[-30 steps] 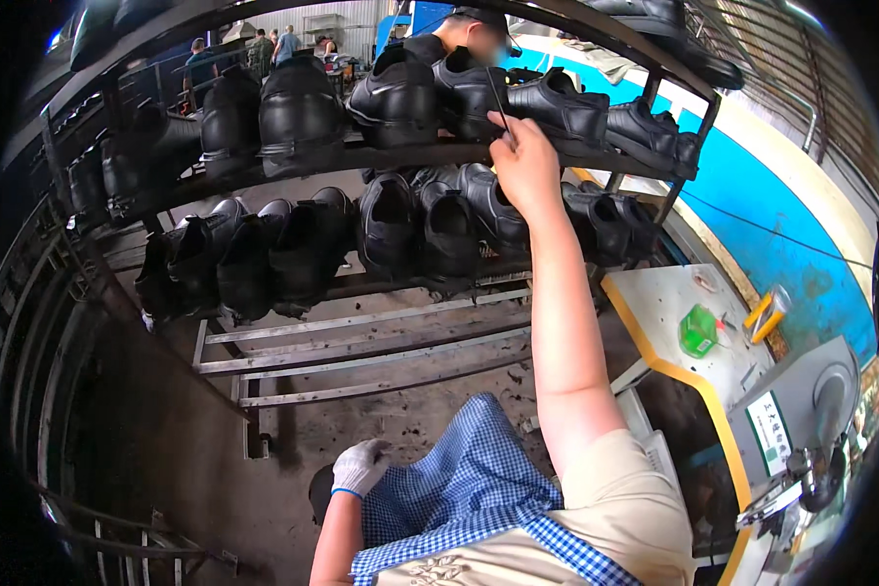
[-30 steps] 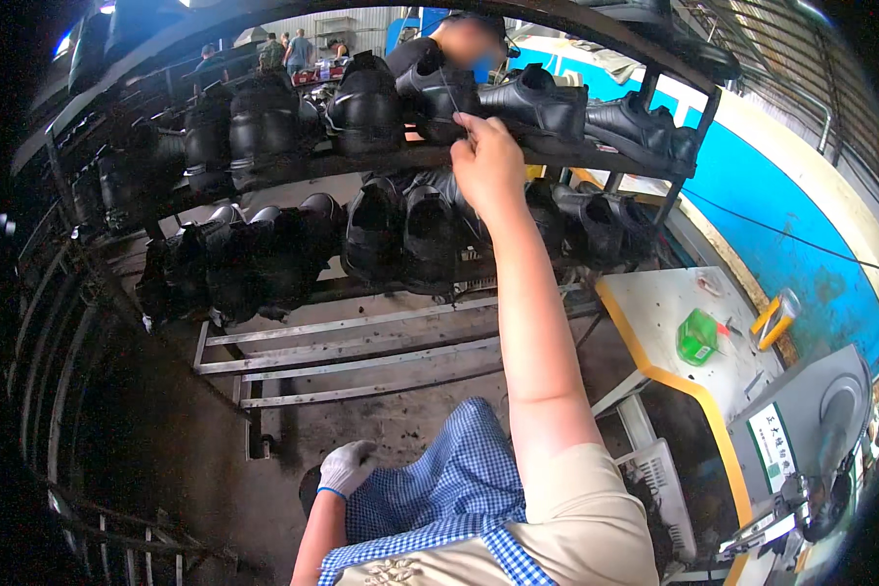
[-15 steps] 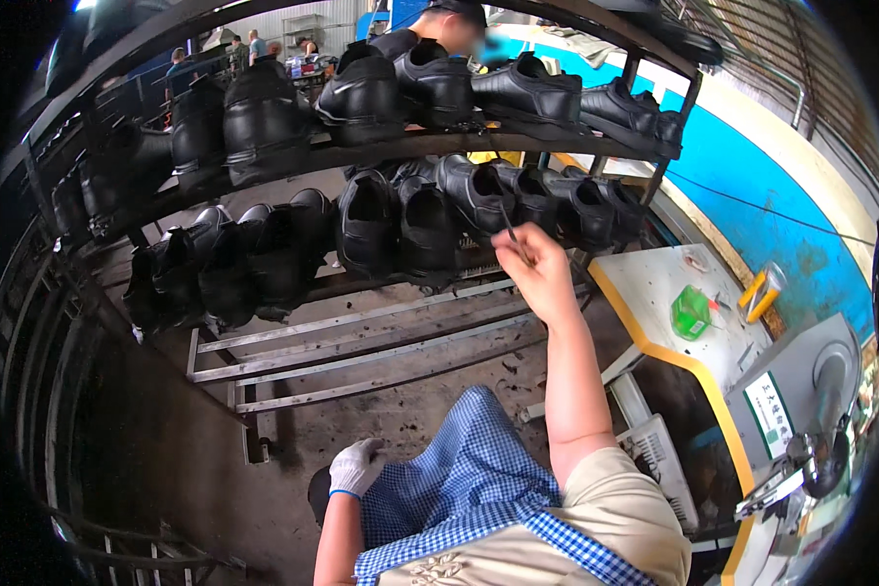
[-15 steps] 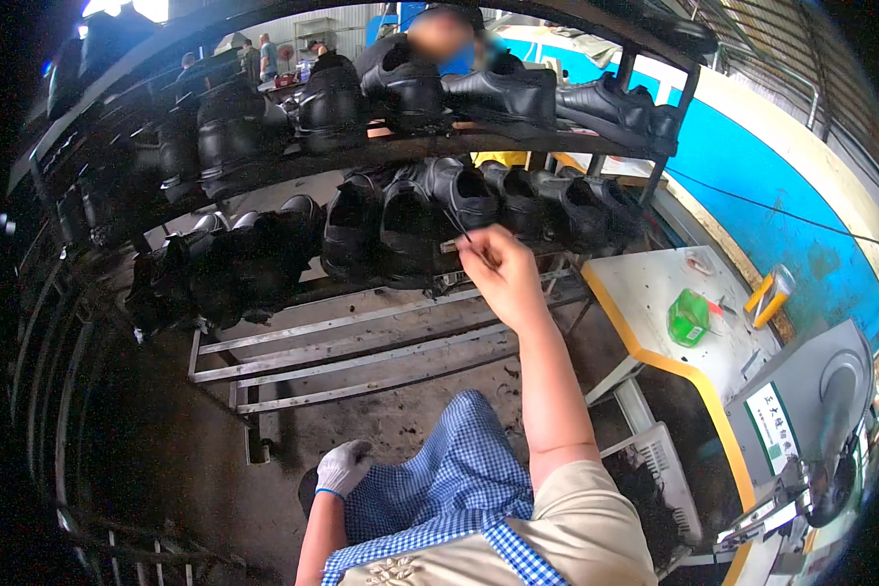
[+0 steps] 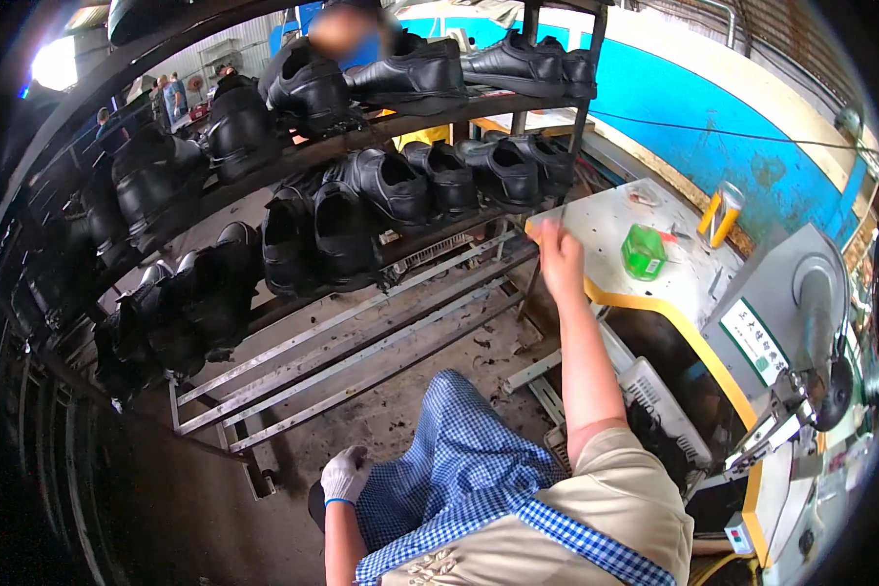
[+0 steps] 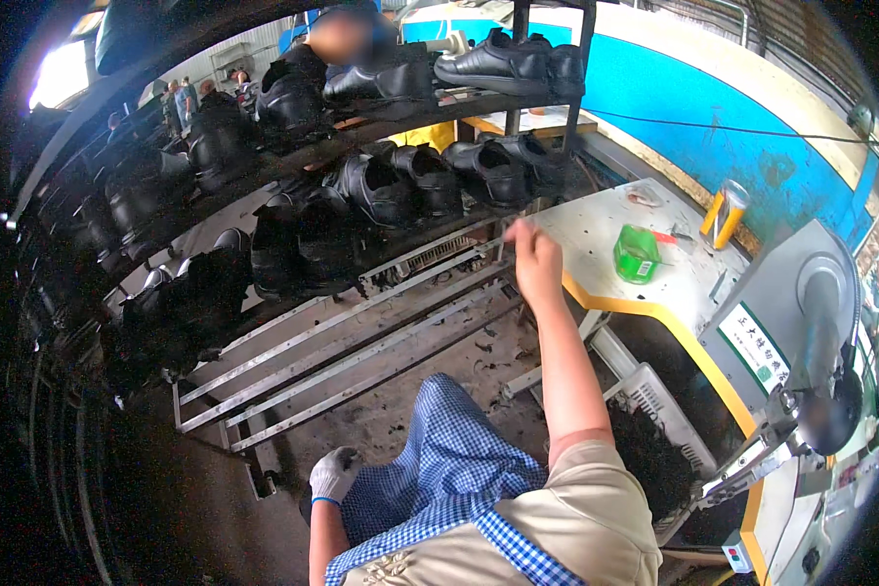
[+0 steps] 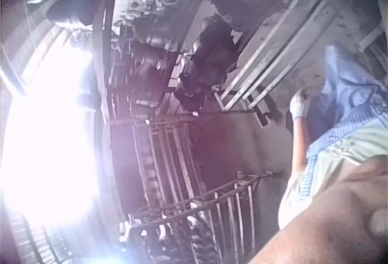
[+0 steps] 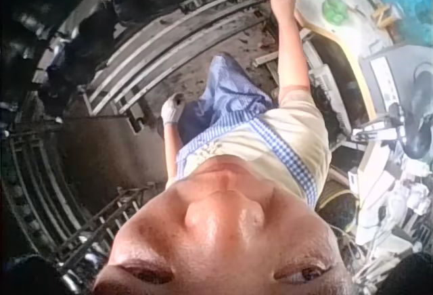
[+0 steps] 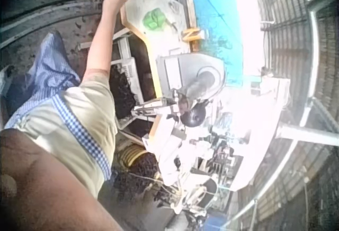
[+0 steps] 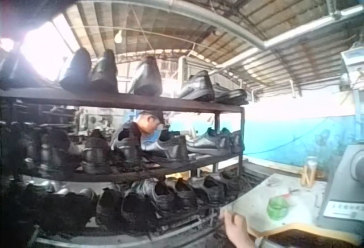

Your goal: The person picks up black shoes from a metal rack and uses a small metal tool to scrape and clean the soles and edges. They handle the shoes one by one, rotating them to access different areas, and place them back on the rack after cleaning.

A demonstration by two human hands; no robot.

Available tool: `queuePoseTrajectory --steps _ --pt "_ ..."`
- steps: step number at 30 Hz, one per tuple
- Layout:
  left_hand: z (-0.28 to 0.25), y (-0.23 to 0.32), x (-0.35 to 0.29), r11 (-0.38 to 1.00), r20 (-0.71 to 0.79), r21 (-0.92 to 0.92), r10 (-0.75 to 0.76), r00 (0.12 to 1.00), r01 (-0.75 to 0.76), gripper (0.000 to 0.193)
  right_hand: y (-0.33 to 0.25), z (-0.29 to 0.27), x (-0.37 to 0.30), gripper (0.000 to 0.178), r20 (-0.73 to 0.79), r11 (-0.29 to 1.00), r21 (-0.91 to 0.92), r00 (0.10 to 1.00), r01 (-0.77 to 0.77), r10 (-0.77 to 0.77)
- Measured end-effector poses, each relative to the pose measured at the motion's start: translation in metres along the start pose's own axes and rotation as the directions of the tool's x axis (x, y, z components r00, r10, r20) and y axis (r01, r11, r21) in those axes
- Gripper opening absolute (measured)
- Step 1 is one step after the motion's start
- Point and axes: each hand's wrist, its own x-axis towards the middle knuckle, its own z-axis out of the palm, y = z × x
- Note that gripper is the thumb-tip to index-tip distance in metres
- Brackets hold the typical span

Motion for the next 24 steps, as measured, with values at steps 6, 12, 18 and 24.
queuePoseTrajectory --steps 6,12,18,24 --pt "0.01 -0.006 0.008 1.0 -0.002 0.001 -0.001 1.0 0.001 0.029 -0.016 -0.005 0.138 0.027 -0.288 0.938 0.318 0.957 0.137 -0.042" --pt "0.006 0.007 0.017 1.0 0.023 0.017 0.004 1.0 -0.004 0.028 0.027 -0.03 0.286 0.087 -0.352 0.96 0.274 0.923 -0.055 0.154" --pt "0.01 0.006 0.017 0.999 0.066 0.022 -0.042 0.997 0.04 0.03 0.02 -0.022 0.307 0.114 -0.186 0.964 0.229 0.966 -0.135 0.18" --pt "0.001 0.022 0.013 0.996 0.085 0.089 -0.035 0.996 0.027 0.033 0.036 -0.02 0.312 0.113 -0.162 0.958 0.279 0.979 -0.074 0.123"
